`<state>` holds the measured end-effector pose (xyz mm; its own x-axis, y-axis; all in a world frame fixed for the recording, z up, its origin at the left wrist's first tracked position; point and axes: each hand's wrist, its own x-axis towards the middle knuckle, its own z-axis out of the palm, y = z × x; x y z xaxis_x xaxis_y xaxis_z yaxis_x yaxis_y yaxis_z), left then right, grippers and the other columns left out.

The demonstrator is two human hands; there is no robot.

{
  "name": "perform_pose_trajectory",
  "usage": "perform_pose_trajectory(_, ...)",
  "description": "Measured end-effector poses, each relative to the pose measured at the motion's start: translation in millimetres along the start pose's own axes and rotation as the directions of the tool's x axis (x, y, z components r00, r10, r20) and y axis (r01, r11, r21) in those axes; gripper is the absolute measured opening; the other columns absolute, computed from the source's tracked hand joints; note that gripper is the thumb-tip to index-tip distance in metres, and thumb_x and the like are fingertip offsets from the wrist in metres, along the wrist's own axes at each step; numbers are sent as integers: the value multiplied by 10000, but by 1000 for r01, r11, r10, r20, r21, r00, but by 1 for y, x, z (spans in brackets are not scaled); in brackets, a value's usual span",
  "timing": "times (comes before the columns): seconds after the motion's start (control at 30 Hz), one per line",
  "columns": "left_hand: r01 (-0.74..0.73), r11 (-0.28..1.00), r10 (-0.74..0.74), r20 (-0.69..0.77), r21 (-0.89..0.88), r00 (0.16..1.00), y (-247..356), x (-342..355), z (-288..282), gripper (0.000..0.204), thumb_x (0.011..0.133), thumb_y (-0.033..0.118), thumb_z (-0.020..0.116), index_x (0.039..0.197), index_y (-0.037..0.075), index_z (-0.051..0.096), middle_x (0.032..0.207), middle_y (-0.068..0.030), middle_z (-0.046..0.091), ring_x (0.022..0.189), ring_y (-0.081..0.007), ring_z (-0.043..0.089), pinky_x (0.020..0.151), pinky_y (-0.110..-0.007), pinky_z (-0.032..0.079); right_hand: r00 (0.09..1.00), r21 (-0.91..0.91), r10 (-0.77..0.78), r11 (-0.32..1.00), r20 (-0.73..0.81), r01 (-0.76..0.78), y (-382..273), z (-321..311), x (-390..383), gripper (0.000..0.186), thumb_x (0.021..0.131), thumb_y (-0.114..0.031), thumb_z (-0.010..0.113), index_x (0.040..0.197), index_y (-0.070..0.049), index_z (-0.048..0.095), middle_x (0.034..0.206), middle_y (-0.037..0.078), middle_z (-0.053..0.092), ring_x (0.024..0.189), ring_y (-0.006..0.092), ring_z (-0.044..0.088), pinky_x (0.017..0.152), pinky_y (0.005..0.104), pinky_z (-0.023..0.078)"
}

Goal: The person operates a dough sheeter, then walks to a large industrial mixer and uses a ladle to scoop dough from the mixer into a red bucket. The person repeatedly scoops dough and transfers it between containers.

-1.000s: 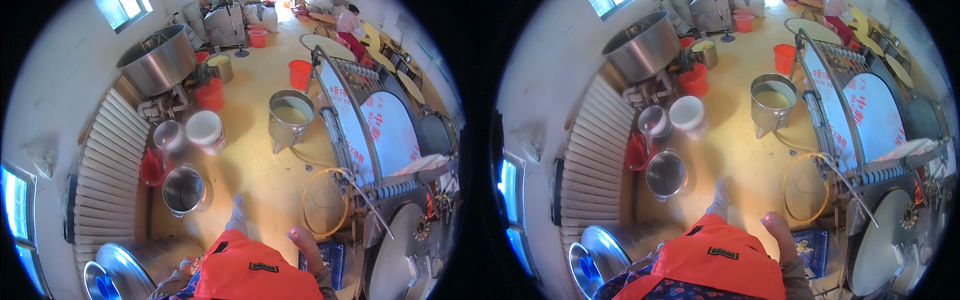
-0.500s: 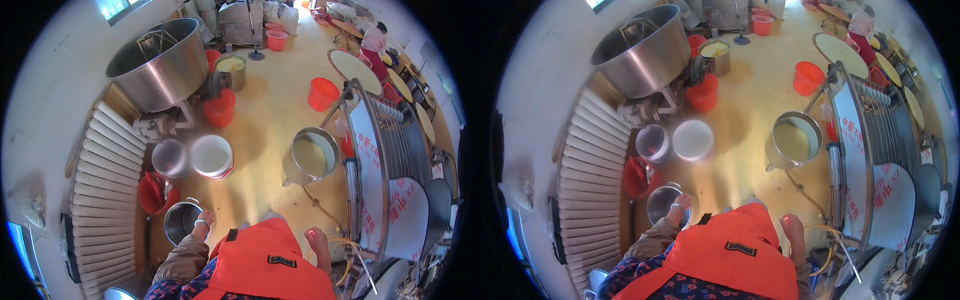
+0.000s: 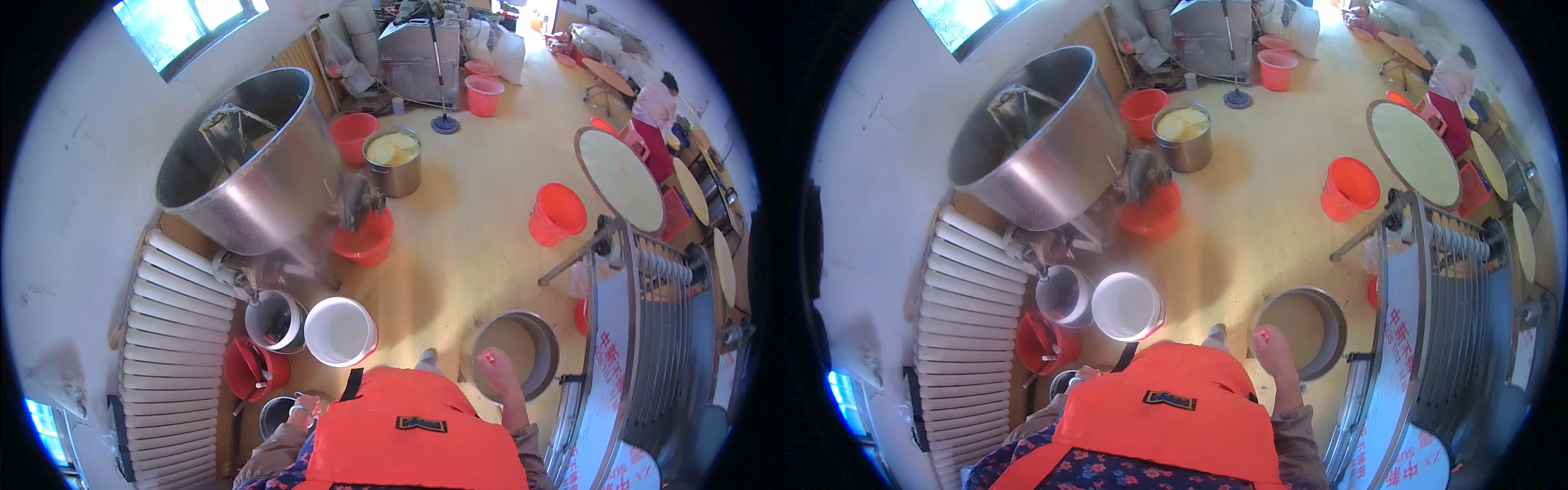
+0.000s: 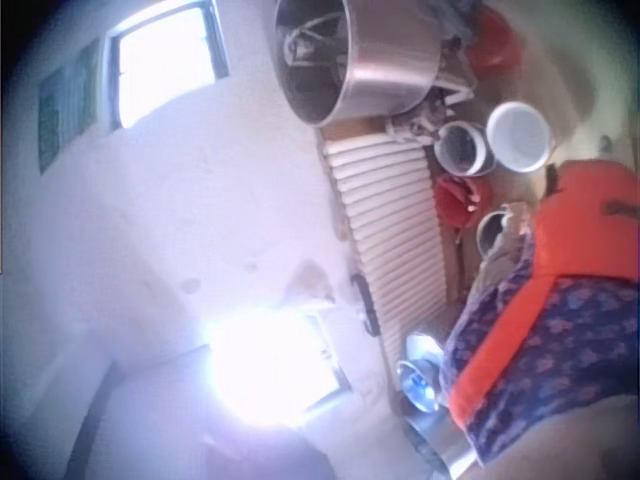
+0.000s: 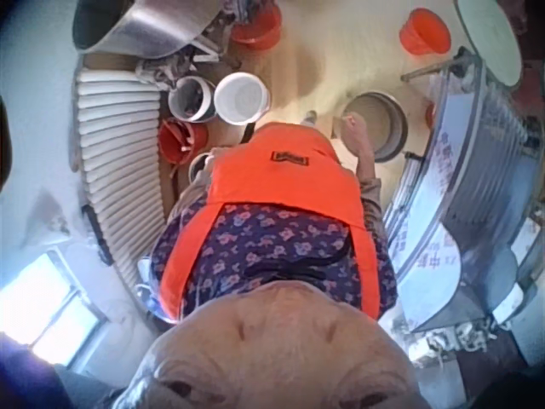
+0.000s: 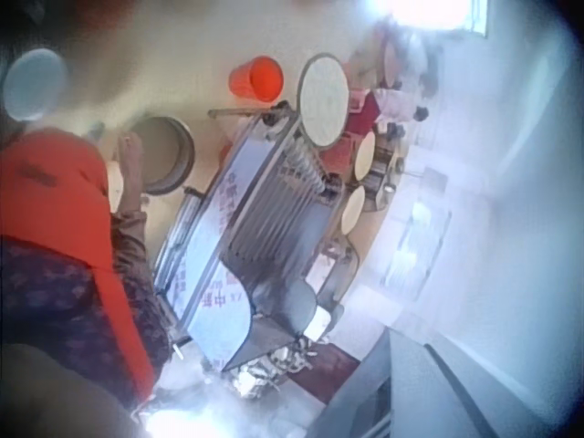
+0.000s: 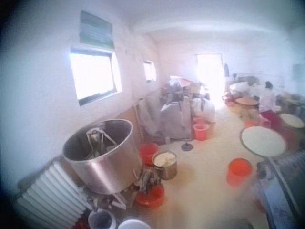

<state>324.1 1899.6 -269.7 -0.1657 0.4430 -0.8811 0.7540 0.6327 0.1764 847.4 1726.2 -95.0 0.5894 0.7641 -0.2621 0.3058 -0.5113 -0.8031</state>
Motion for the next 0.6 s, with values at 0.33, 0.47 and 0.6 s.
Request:
perform_pose_trajectory(0.33,59,996,-57,24,-61,998,187,15,-14,226,891,229,469,828,45,583,690,-101,591,558,-208,563,448,-364,443,992,165,126,979,-15,-122,7,-13,157,188,810,-186,575,854,-7,616,776,121,624,711,202,607,656,326,480)
perform_pose_trajectory(0.47,-98,994,98,-1,36,995,302,58,-23,152,841,180,529,839,37,579,692,-116,589,573,-219,582,461,-363,445,984,143,176,973,34,-179,26,-17,213,186,815,-176,576,848,4,610,716,85,608,674,164,588,632,309,472)
perform_pose_trajectory(0.6,-102,970,100,-20,-219,995,388,123,-24,192,778,202,557,770,17,609,742,-163,624,603,-237,619,495,-368,464,964,3,266,964,23,-267,14,-21,289,203,818,-199,571,837,1,603,665,61,579,641,134,560,605,287,459)
